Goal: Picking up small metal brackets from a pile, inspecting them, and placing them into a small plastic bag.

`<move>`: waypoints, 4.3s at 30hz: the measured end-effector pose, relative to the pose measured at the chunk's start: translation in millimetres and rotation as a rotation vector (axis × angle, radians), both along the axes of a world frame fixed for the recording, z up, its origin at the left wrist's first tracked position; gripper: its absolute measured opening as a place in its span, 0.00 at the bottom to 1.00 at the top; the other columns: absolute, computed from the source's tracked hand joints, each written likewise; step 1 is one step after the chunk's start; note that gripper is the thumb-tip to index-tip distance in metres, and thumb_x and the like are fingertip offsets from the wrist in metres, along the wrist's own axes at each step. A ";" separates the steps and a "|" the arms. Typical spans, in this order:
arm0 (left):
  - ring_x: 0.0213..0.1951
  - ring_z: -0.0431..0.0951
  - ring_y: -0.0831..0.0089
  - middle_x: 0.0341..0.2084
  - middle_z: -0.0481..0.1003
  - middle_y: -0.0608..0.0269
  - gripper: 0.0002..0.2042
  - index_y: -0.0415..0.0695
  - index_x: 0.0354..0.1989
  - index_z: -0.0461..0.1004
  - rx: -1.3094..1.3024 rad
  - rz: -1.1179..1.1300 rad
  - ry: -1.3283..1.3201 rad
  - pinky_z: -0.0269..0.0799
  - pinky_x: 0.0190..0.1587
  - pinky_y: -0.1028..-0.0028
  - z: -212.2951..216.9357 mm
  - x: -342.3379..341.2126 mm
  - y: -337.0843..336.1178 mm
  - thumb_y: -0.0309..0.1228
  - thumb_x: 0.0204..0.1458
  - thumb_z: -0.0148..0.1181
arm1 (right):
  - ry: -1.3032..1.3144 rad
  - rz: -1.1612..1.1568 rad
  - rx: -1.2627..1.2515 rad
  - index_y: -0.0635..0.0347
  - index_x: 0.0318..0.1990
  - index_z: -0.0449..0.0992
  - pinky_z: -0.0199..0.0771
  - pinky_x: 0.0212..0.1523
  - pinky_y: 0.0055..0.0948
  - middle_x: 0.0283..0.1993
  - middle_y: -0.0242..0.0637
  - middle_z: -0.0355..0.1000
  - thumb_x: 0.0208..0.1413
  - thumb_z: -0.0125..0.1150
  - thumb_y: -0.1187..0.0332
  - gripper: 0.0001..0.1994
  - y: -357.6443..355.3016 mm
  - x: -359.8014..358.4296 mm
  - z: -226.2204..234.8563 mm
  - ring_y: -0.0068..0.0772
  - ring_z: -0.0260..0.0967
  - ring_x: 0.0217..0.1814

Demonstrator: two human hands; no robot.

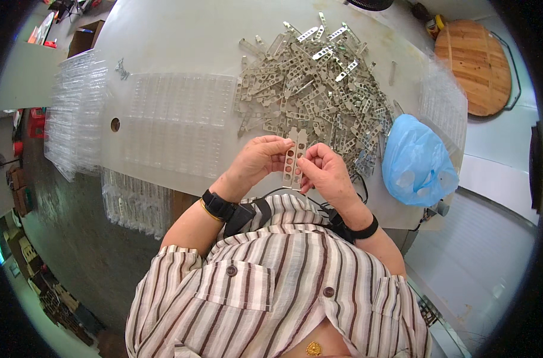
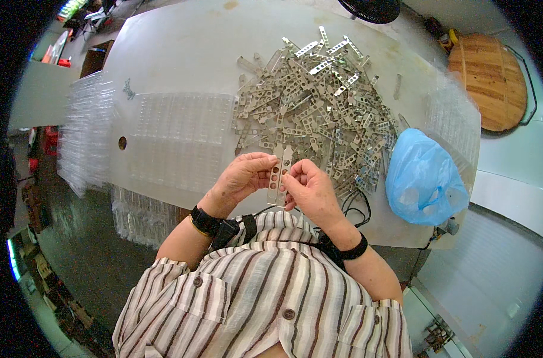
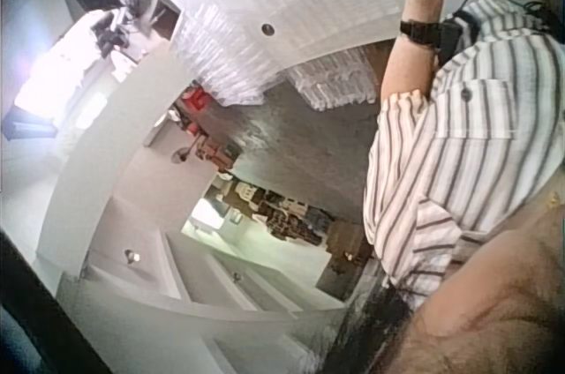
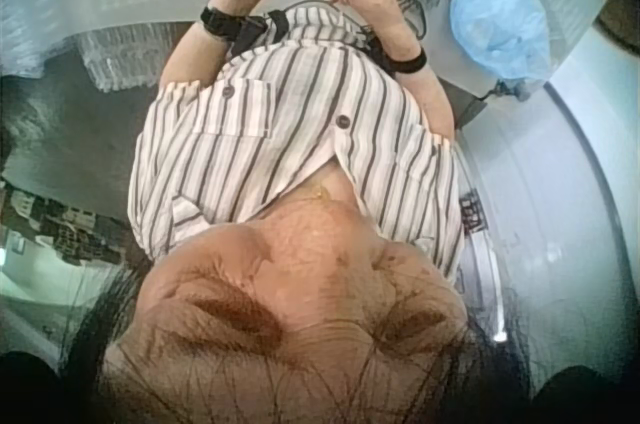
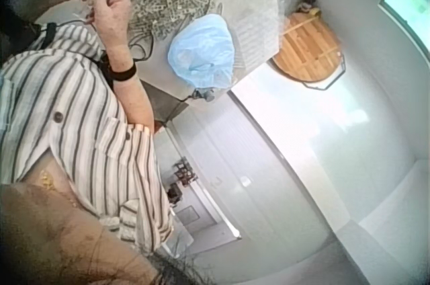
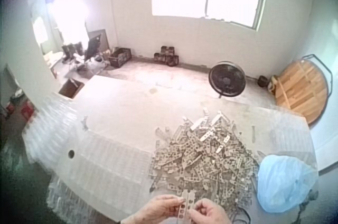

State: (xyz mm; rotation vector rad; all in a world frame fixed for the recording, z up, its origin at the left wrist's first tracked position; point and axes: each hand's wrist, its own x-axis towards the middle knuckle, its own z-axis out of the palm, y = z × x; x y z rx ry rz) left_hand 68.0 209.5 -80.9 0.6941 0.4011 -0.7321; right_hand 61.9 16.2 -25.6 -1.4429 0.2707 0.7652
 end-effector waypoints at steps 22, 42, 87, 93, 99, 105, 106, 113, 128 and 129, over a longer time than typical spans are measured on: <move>0.24 0.74 0.73 0.30 0.78 0.53 0.09 0.41 0.39 0.70 -0.055 0.041 -0.054 0.76 0.33 0.70 -4.0 -14.3 9.2 0.34 0.64 0.49 | -0.101 -0.006 -0.073 0.60 0.39 0.68 0.71 0.26 0.19 0.30 0.31 0.74 0.63 0.56 0.69 0.06 -2.5 -13.5 4.1 0.17 0.70 0.28; 0.38 0.77 0.72 0.33 0.73 0.64 0.04 0.42 0.43 0.67 0.032 0.153 -0.087 0.77 0.43 0.69 1.1 -23.6 -9.2 0.27 0.63 0.52 | -0.029 -0.028 0.047 0.62 0.40 0.68 0.76 0.25 0.21 0.30 0.32 0.73 0.63 0.55 0.69 0.06 3.5 -22.4 3.8 0.19 0.71 0.26; 0.29 0.71 0.81 0.27 0.73 0.67 0.06 0.38 0.38 0.69 0.532 -0.202 -0.622 0.69 0.32 0.79 35.7 -27.1 -16.2 0.29 0.62 0.53 | -0.349 0.095 -0.148 0.65 0.39 0.70 0.70 0.30 0.21 0.28 0.31 0.71 0.61 0.54 0.74 0.03 -8.6 -6.0 19.2 0.18 0.68 0.29; 0.31 0.73 0.79 0.30 0.74 0.65 0.07 0.37 0.39 0.71 0.845 -0.194 -0.920 0.71 0.36 0.77 30.4 -28.6 -0.4 0.29 0.59 0.57 | -0.403 -0.004 -0.162 0.64 0.40 0.69 0.72 0.31 0.20 0.29 0.31 0.70 0.62 0.53 0.75 0.03 -20.7 1.3 28.7 0.18 0.70 0.30; 0.31 0.74 0.80 0.30 0.74 0.65 0.06 0.39 0.41 0.70 0.665 -0.179 -0.732 0.72 0.35 0.79 21.9 -33.1 6.9 0.26 0.59 0.57 | -0.402 -0.030 -0.157 0.63 0.40 0.68 0.76 0.34 0.21 0.31 0.32 0.71 0.63 0.53 0.74 0.03 -21.1 -3.2 26.4 0.20 0.73 0.32; 0.27 0.72 0.81 0.27 0.71 0.67 0.06 0.37 0.43 0.67 0.531 -0.016 -0.670 0.73 0.30 0.79 34.7 -28.3 14.4 0.25 0.61 0.54 | -0.365 0.032 -0.175 0.63 0.41 0.67 0.77 0.35 0.21 0.34 0.34 0.74 0.63 0.54 0.73 0.04 -17.5 -6.0 27.8 0.20 0.74 0.34; 0.27 0.72 0.81 0.27 0.71 0.67 0.06 0.37 0.43 0.67 0.533 -0.017 -0.662 0.73 0.30 0.79 39.1 -28.0 14.9 0.25 0.61 0.54 | -0.367 0.058 -0.188 0.62 0.41 0.67 0.77 0.36 0.21 0.34 0.34 0.75 0.64 0.54 0.73 0.04 -16.7 -6.4 29.5 0.21 0.75 0.34; 0.31 0.75 0.78 0.34 0.70 0.63 0.11 0.36 0.48 0.64 0.433 0.037 -0.631 0.77 0.34 0.76 54.9 -29.8 14.4 0.22 0.59 0.55 | -0.406 0.074 -0.238 0.64 0.43 0.72 0.76 0.35 0.20 0.32 0.30 0.73 0.61 0.56 0.75 0.05 -12.2 -11.9 44.5 0.18 0.74 0.34; 0.39 0.76 0.75 0.40 0.68 0.62 0.18 0.37 0.54 0.60 0.166 0.184 -0.636 0.82 0.45 0.67 52.3 -30.4 22.0 0.19 0.57 0.56 | -0.570 0.043 -0.244 0.63 0.44 0.73 0.76 0.35 0.20 0.34 0.32 0.76 0.62 0.56 0.76 0.05 -2.7 -20.6 49.6 0.21 0.76 0.35; 0.39 0.76 0.75 0.40 0.67 0.62 0.18 0.37 0.55 0.61 0.171 0.186 -0.631 0.83 0.45 0.67 52.4 -30.9 22.2 0.18 0.57 0.56 | -0.556 0.041 -0.247 0.64 0.44 0.73 0.76 0.35 0.21 0.34 0.33 0.76 0.62 0.55 0.76 0.05 -1.1 -20.8 51.8 0.21 0.77 0.35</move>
